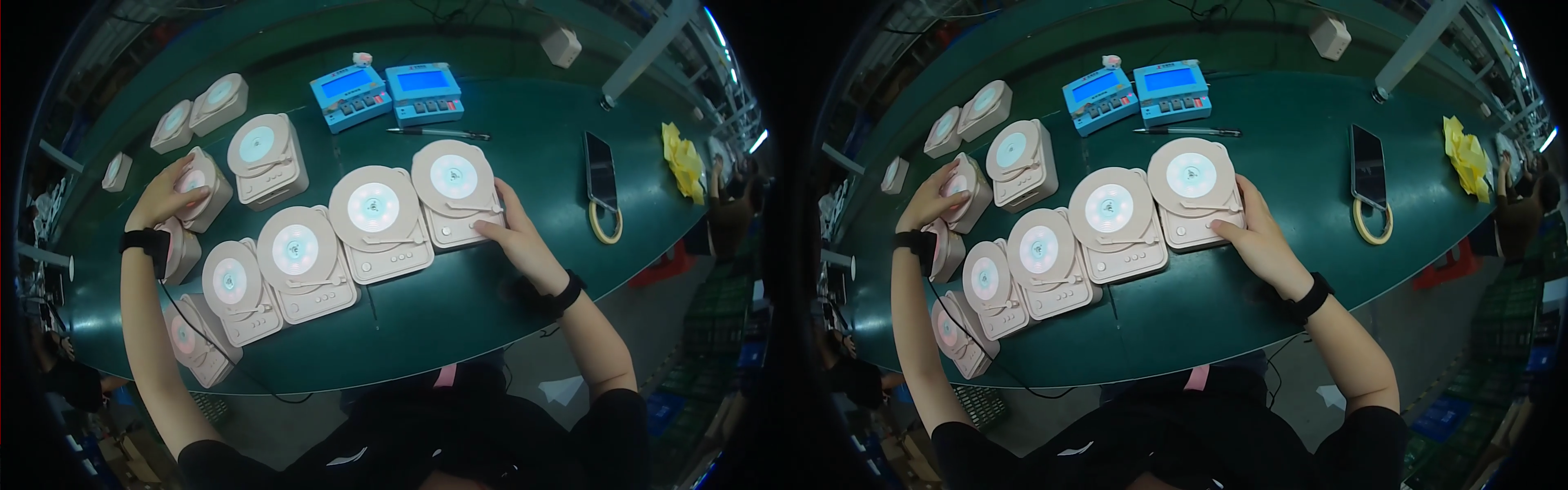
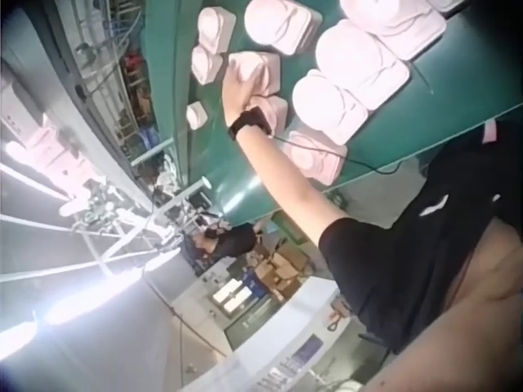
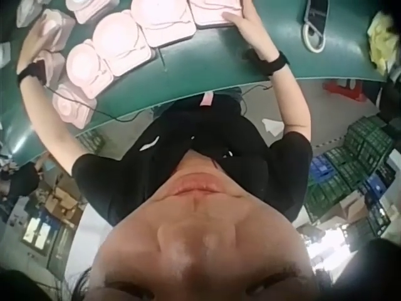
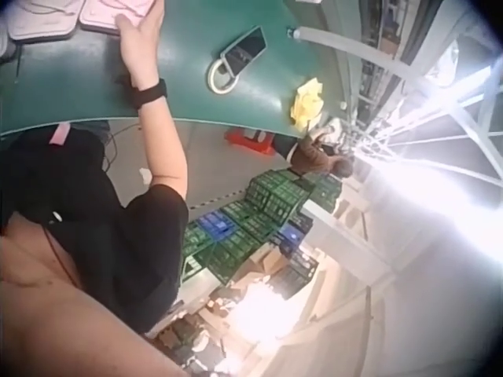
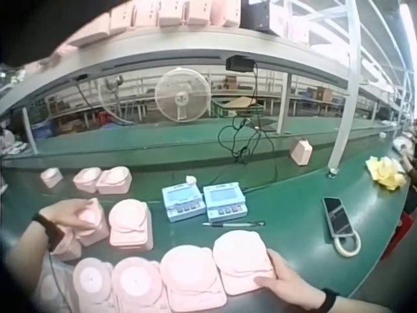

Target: The person gathers pink record player speakers on the table, turns them over, and presses their buttons. They then pick up and set aside the speakers one by one.

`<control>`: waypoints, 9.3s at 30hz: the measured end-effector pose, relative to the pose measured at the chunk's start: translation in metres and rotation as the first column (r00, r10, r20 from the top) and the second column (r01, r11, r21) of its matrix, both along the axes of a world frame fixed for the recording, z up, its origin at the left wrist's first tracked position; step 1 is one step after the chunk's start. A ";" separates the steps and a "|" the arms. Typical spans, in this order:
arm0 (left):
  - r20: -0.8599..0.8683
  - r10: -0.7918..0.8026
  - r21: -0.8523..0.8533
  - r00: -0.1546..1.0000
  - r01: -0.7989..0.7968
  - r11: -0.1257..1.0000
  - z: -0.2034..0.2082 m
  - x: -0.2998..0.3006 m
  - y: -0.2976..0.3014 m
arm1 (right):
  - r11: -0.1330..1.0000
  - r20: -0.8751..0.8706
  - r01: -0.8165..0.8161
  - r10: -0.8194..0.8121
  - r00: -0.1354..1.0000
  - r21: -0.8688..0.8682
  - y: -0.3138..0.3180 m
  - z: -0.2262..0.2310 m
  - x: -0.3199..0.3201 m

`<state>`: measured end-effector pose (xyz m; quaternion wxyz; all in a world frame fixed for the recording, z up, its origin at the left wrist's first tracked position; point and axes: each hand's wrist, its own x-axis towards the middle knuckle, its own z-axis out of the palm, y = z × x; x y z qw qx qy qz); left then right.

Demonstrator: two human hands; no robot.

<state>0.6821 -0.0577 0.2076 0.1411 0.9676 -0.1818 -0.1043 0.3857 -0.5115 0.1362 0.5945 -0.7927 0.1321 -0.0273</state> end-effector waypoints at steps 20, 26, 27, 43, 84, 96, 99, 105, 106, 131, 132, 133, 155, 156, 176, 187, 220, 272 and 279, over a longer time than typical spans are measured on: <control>0.193 -0.166 0.321 0.967 0.097 0.942 0.036 0.114 -0.075 | 0.411 0.050 -0.171 0.474 0.879 -0.895 0.034 0.055 -0.005; 0.082 -0.170 0.313 0.982 0.137 0.940 -0.014 0.168 -0.104 | 0.406 -0.056 -0.266 0.460 0.886 -0.874 0.036 0.053 -0.002; 0.086 -0.181 0.267 0.980 0.153 0.952 -0.019 0.170 -0.106 | 0.416 -0.037 -0.250 0.457 0.889 -0.874 0.035 0.052 -0.001; 0.768 0.010 -0.044 0.640 0.037 0.998 0.069 -0.034 0.014 | 0.443 0.138 -0.140 0.539 0.831 -0.885 0.029 0.041 0.006; -0.196 0.787 -0.895 0.586 -0.434 0.099 -0.115 -0.228 0.248 | 0.572 0.336 -0.087 0.590 0.734 -0.815 0.003 0.018 0.005; -0.249 0.852 -0.898 0.460 -0.439 -0.026 -0.092 -0.233 0.213 | 0.487 0.321 -0.191 0.775 0.544 -0.852 -0.013 0.010 0.023; -0.268 0.840 -0.888 0.472 -0.459 -0.025 -0.090 -0.233 0.212 | 0.559 0.369 -0.187 0.726 0.580 -0.808 -0.009 0.013 0.019; -0.233 0.821 -0.896 0.521 -0.444 0.028 -0.099 -0.233 0.219 | 0.460 0.256 -0.146 0.700 0.667 -0.876 0.002 0.032 0.013; -0.290 0.827 -0.867 0.481 -0.499 -0.014 -0.101 -0.234 0.222 | 0.478 0.270 -0.141 0.688 0.674 -0.867 0.004 0.032 0.014; 0.088 -0.105 -0.237 0.991 0.123 0.964 -0.002 -0.137 -0.077 | 0.900 0.619 0.236 0.047 0.784 -0.367 -0.230 0.054 0.135; 0.129 -0.164 -0.251 0.978 0.192 0.949 -0.002 -0.138 -0.081 | 0.889 0.612 0.292 -0.017 0.791 -0.354 -0.244 0.050 0.148; 0.124 -0.132 -0.188 0.983 0.154 0.970 -0.002 -0.137 -0.085 | 0.863 0.631 0.371 -0.081 0.771 -0.343 -0.257 0.044 0.161; 0.195 -0.112 -0.036 0.974 0.122 0.992 0.009 -0.138 -0.116 | 0.632 0.173 0.155 -0.034 0.984 -0.759 -0.403 0.045 0.219; 0.209 -0.129 -0.043 0.969 0.141 0.989 0.011 -0.137 -0.114 | 0.273 0.161 0.178 -0.081 0.984 -0.945 -0.380 0.069 0.225; 0.275 -0.247 -0.064 0.929 0.274 0.960 -0.003 -0.138 -0.088 | 0.299 -0.130 -0.313 0.503 0.854 -0.901 -0.005 0.039 0.435; 0.000 -0.205 -0.208 0.979 0.200 0.957 0.030 -0.116 -0.063 | 0.348 0.476 0.391 0.826 0.303 -0.852 -0.019 0.185 0.278; 0.333 0.199 0.205 0.921 -0.277 0.939 -0.045 0.174 -0.172 | 0.323 -0.090 -0.402 0.674 0.733 -0.857 -0.056 0.067 0.057; 0.301 0.928 0.006 0.222 -0.973 0.231 -0.044 -0.191 0.276 | 0.439 0.040 -0.193 0.468 0.883 -0.878 0.082 0.035 -0.003; 0.289 0.940 0.002 0.182 -0.982 0.189 -0.043 -0.200 0.262 | 0.544 0.088 -0.245 0.514 0.853 -0.803 0.098 0.024 0.009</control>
